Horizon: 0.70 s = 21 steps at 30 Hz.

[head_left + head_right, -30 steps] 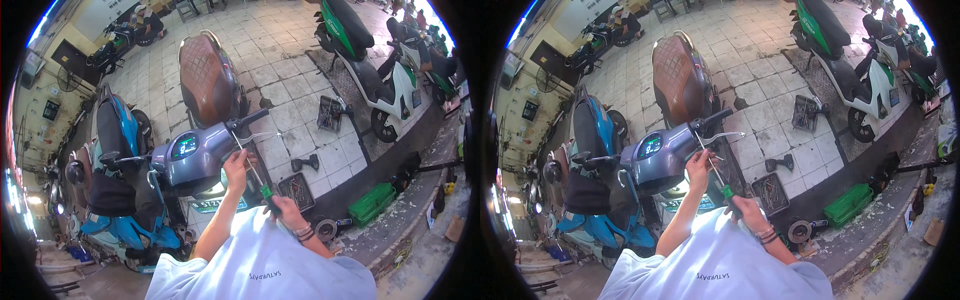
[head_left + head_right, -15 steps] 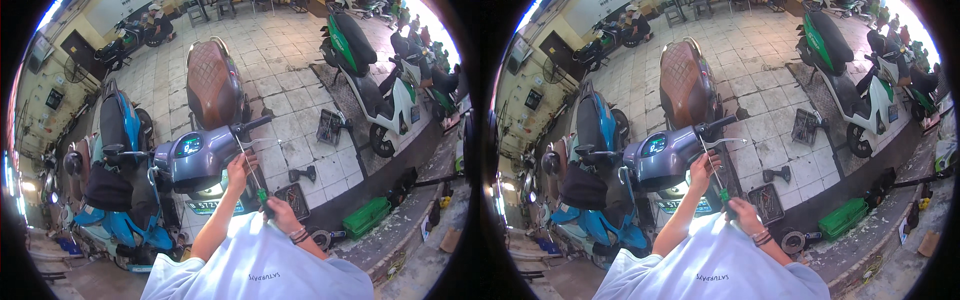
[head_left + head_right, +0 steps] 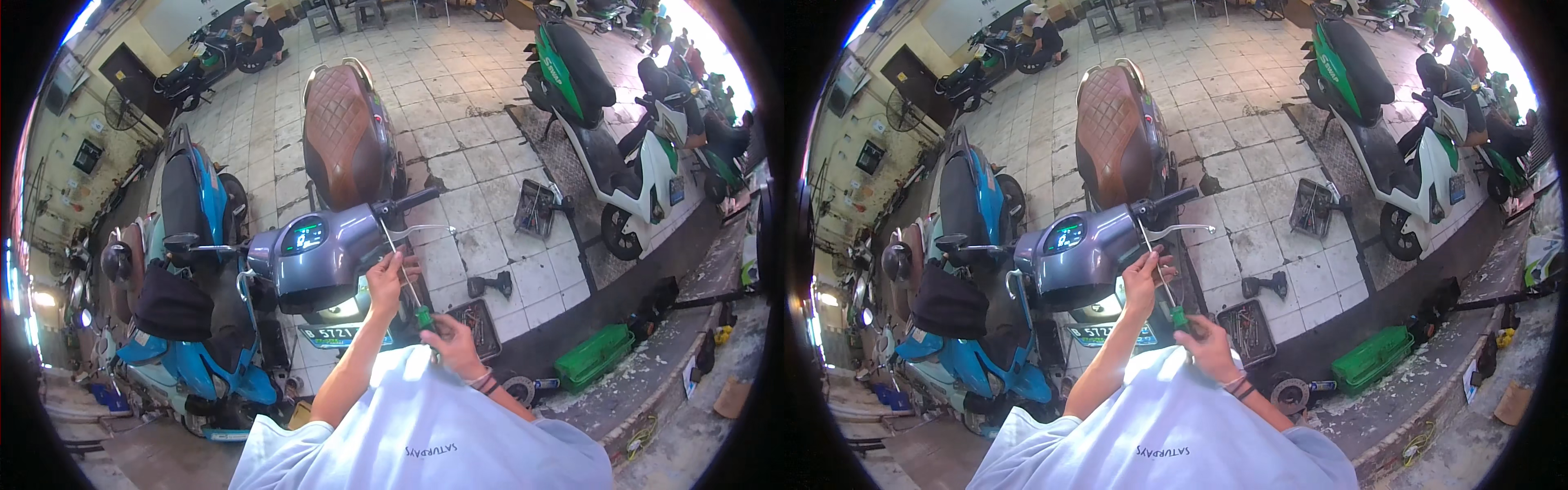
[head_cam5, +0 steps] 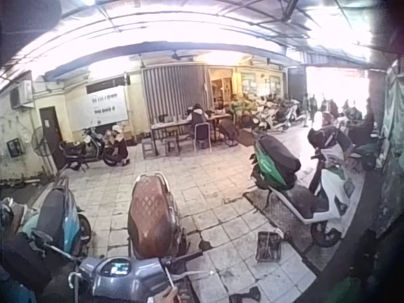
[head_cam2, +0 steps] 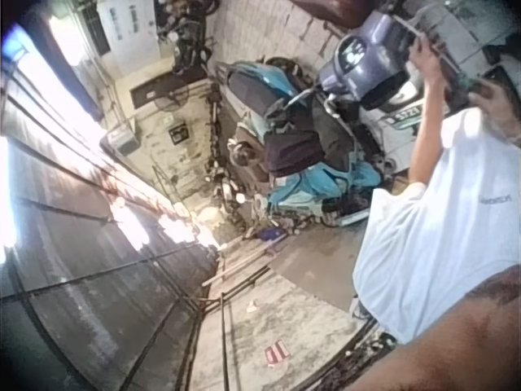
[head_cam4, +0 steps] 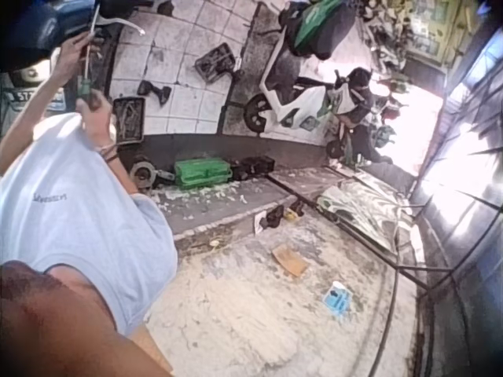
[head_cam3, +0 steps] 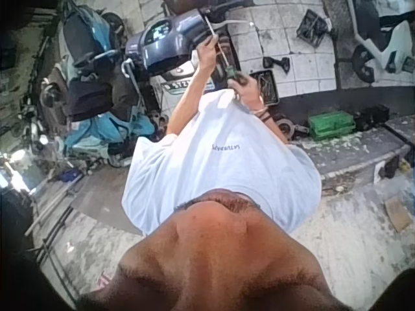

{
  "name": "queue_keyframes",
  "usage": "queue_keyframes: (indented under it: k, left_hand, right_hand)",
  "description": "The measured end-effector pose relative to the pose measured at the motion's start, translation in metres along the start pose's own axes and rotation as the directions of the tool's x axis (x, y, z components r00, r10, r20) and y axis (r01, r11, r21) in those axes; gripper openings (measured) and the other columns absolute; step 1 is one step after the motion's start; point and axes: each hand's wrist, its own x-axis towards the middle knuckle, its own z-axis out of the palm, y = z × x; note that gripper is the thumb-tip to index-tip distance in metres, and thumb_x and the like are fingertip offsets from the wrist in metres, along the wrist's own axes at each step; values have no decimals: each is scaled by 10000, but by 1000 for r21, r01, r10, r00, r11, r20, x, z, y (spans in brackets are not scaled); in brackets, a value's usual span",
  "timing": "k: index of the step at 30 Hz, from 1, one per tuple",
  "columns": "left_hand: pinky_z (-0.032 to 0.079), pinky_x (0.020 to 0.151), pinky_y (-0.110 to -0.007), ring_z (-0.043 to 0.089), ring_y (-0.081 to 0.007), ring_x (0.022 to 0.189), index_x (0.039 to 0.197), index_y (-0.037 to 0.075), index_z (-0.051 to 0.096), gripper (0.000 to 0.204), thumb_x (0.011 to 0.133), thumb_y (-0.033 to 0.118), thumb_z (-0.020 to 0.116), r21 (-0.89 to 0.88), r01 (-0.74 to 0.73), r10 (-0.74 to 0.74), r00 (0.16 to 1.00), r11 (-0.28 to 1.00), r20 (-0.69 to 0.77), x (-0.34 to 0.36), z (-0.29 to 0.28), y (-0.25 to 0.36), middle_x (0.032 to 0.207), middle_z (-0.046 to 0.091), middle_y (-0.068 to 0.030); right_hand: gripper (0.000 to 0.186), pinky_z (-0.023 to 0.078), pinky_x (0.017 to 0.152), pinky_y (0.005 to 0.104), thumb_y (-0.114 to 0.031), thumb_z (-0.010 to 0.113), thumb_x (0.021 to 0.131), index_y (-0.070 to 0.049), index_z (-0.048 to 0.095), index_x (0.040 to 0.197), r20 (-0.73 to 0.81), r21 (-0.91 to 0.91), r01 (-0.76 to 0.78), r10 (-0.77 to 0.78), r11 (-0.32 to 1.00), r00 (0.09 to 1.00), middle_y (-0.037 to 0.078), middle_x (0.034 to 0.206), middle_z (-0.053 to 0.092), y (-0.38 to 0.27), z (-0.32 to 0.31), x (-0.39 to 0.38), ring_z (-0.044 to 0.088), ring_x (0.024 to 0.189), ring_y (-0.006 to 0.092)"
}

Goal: The person removes a phone mount from the scooter handlebar by hand, then uses a screwdriver on the handlebar and brake lever assembly while adjusting components.

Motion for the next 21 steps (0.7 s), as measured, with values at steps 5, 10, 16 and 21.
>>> queue_keyframes:
  k: [5, 10, 16, 21]
  left_hand:
    - [613, 781, -310, 747, -207, 891, 1383, -31, 572, 408, 1101, 260, 524, 0, 6, -6, 1000, 1000, 22, -3, 1, 1, 1126, 742, -148]
    - [613, 780, -324, 747, -213, 891, 1373, -29, 577, 387, 1104, 241, 514, -49, 58, -56, 998, 997, 32, -5, 7, 12, 1126, 735, -144]
    - [622, 821, -360, 754, -244, 909, 1264, -69, 611, 380, 1023, 218, 673, 44, 90, -88, 995, 995, -44, 0, -5, 2, 1083, 721, -164]
    - [647, 742, -359, 759, -241, 808, 1053, -57, 658, 263, 938, 140, 788, -2, 16, -16, 993, 1000, -114, -6, -5, 4, 924, 731, -153]
  right_hand:
    - [404, 514, 610, 294, -264, 639, 1045, -37, 583, 1374, -110, -702, 279, -488, 655, 866, 101, 932, 712, -4, 10, -6, 628, 669, 113]
    - [493, 528, 645, 293, -414, 448, 1109, -34, 583, 1392, 15, 154, -133, 133, 979, 991, 85, 899, 688, -6, -16, -13, 654, 702, 135]
    - [488, 507, 716, 339, -154, 913, 698, -15, 534, 973, -209, -908, 99, -646, 406, 734, 94, 855, 650, -11, 8, 3, 616, 763, 195]
    - [547, 535, 744, 390, -250, 885, 820, 4, 558, 1177, -97, -724, 278, -491, 632, 866, 143, 1006, 675, 7, -10, 7, 664, 808, 280]
